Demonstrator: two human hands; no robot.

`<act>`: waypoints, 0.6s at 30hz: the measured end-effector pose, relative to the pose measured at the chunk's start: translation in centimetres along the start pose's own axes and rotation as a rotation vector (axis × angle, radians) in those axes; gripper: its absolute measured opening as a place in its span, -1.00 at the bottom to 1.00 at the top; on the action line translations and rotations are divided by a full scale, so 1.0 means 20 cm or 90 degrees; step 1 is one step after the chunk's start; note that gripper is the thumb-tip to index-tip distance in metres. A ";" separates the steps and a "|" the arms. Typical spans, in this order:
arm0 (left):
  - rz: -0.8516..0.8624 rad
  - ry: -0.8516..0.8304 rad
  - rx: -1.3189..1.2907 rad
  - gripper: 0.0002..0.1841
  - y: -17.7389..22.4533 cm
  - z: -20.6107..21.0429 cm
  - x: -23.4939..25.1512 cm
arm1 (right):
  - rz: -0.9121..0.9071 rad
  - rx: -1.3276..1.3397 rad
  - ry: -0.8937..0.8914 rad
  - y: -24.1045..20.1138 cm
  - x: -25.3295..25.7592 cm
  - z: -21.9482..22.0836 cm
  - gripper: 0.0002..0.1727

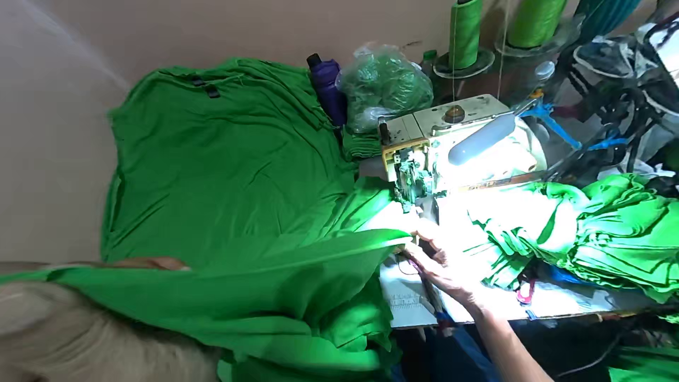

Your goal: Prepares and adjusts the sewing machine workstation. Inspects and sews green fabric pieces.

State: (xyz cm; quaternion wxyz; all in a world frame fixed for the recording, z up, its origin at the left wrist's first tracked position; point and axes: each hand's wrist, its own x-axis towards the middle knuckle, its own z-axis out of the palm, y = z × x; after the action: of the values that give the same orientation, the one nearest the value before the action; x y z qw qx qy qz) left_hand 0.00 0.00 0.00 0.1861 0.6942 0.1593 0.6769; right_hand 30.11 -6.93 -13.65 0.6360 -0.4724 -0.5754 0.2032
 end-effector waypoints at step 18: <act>0.031 0.003 0.124 -0.87 0.15 0.16 -0.09 | -0.173 -0.062 -0.084 -0.35 0.03 0.10 -0.71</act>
State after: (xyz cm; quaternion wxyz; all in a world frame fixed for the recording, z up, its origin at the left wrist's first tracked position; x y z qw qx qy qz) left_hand 3.13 -3.63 -0.20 0.1010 0.7108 0.2080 0.6643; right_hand 26.36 -8.93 -7.73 0.5950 -0.4059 -0.6837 0.1175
